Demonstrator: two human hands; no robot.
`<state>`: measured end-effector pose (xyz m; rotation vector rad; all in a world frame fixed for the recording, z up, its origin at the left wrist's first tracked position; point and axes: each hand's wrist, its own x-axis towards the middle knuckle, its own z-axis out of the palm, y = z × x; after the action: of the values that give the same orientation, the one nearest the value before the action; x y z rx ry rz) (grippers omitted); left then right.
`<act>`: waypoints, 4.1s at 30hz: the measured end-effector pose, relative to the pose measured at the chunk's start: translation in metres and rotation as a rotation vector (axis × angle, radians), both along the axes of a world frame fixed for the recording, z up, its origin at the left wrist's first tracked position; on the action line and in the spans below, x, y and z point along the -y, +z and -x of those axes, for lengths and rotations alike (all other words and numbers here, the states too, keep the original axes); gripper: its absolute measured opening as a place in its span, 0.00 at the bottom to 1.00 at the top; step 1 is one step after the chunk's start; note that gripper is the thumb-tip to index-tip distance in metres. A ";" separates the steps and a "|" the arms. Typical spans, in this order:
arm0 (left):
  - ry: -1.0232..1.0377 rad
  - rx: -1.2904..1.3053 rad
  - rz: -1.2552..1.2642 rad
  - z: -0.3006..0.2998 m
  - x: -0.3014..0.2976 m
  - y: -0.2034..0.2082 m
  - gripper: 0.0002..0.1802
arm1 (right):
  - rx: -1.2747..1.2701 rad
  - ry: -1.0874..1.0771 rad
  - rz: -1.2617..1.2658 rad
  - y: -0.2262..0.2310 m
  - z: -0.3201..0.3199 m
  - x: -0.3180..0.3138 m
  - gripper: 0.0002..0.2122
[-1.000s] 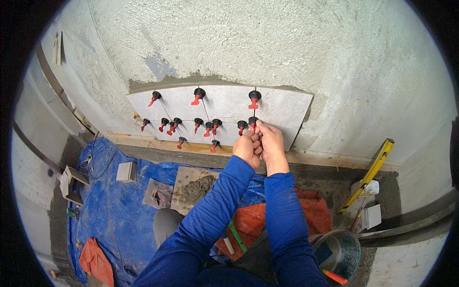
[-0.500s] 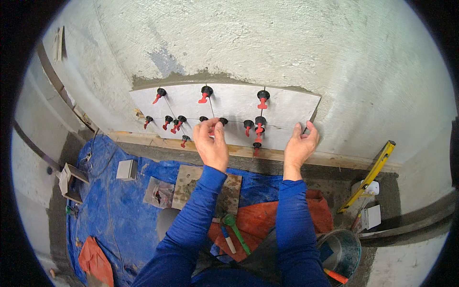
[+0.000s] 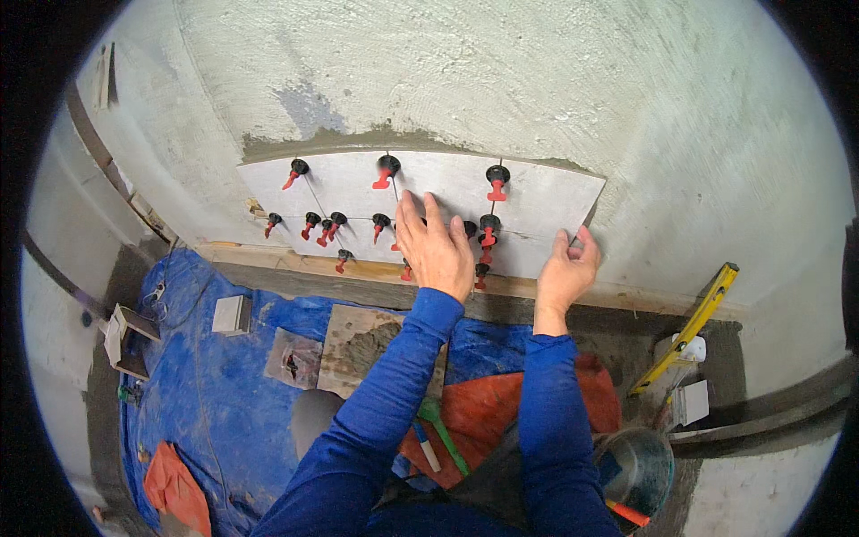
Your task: The person installs white rectangular wall tiles using red leveling clips and a spirit level. They press tiles into place, adjust the clips, check alignment with the level, and apply cement with a trowel to the wall surface.
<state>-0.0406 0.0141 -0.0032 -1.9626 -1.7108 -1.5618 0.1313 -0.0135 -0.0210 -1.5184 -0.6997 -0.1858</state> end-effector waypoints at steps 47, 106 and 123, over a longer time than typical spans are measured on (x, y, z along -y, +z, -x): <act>-0.366 0.112 -0.046 0.035 0.053 -0.020 0.25 | -0.002 0.178 -0.042 0.024 -0.003 0.010 0.10; -0.428 0.410 0.259 0.140 0.022 -0.001 0.17 | 0.380 0.123 0.131 0.014 -0.048 0.045 0.13; -0.467 0.372 0.214 0.144 0.036 -0.015 0.13 | 0.369 0.135 0.127 0.032 -0.030 0.025 0.26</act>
<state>-0.1850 -0.0218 -0.0181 -2.4406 -1.6805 -2.0862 0.1611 -0.0386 0.0109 -1.5670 -1.1222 -0.3289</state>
